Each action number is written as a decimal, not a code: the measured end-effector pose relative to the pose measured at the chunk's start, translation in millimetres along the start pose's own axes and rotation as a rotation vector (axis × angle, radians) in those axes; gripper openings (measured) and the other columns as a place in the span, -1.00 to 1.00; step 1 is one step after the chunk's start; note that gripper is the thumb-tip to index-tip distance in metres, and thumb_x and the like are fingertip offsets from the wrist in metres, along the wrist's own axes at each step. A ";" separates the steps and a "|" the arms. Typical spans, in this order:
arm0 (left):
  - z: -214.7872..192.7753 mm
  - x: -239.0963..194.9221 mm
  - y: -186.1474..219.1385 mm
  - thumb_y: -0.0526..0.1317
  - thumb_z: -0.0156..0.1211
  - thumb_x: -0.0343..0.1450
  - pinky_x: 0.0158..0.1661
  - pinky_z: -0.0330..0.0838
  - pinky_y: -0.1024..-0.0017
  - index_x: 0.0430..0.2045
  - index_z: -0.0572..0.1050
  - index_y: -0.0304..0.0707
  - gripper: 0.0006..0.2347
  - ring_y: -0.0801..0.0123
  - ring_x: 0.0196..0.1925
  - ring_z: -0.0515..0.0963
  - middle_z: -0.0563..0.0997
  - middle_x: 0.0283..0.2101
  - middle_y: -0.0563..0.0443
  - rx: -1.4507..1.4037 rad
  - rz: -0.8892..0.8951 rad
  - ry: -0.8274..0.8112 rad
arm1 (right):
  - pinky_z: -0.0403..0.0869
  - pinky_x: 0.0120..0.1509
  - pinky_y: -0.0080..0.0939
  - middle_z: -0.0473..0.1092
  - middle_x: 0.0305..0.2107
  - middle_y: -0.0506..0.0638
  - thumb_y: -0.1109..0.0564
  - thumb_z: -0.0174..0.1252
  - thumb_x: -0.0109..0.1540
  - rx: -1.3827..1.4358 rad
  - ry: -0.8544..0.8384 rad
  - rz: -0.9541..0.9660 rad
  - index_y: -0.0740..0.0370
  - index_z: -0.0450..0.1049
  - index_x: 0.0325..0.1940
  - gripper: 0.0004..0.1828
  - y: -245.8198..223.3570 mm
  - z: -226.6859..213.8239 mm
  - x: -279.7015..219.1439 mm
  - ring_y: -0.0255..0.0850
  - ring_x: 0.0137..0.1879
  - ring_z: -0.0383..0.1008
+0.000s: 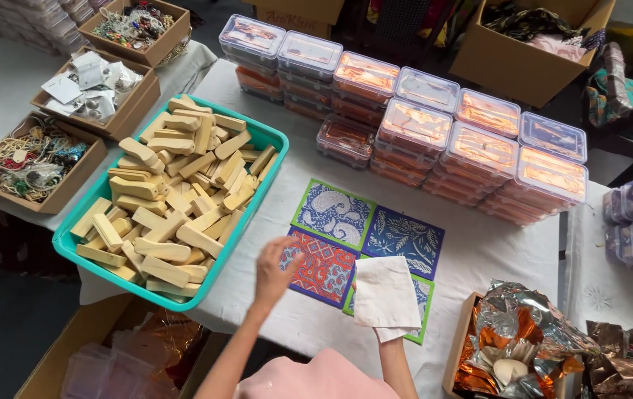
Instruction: The person wraps a wooden block in copper foil and places it into a clear plastic container. They then wipe the container with a white cloth and stack it with other containers. The person picks up another wooden block from a tray and wipes it with the cloth.
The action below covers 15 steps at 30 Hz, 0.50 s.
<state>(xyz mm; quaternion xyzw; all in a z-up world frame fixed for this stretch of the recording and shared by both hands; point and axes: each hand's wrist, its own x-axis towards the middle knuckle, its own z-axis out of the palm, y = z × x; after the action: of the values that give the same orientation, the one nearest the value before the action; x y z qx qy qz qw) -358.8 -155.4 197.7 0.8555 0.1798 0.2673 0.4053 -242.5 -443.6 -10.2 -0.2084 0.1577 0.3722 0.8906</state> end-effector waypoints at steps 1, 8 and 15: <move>-27.8 12.2 -18.7 -0.13 0.34 0.39 0.18 0.39 0.20 -0.04 0.56 -0.23 -0.70 0.10 0.14 0.55 0.60 0.06 -0.08 0.099 -0.001 0.089 | 0.37 0.36 0.09 0.34 0.22 0.04 -0.25 -0.09 0.38 0.006 -0.002 -0.002 0.03 0.26 0.39 -0.43 2.4 3.3 -5.3 -0.02 0.33 0.33; -205.8 109.4 -186.3 0.14 0.27 0.43 0.27 0.27 -0.09 0.29 0.42 -0.10 -0.44 -0.04 0.36 0.33 0.37 0.29 -0.20 0.474 -0.334 0.302 | 0.31 0.37 0.18 0.32 0.25 0.08 -0.29 -0.06 0.36 0.054 -0.027 -0.056 0.04 0.25 0.41 -0.38 20.8 31.5 -48.3 0.04 0.34 0.31; -265.2 244.8 -265.5 0.30 0.16 0.35 0.29 -0.15 -0.49 0.44 0.17 0.33 -0.30 -0.31 0.56 -0.11 0.05 0.55 -0.15 0.340 -0.644 0.287 | 0.26 0.38 0.26 0.30 0.27 0.11 -0.33 -0.03 0.35 0.102 -0.061 -0.141 0.06 0.23 0.43 -0.33 46.7 33.5 -76.0 0.10 0.35 0.29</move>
<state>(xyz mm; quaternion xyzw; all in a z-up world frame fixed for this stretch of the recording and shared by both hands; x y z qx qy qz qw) -348.9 292.6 204.5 0.7641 0.5357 0.2099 0.2915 -323.5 -442.9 40.0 -0.1617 0.1341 0.3060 0.9286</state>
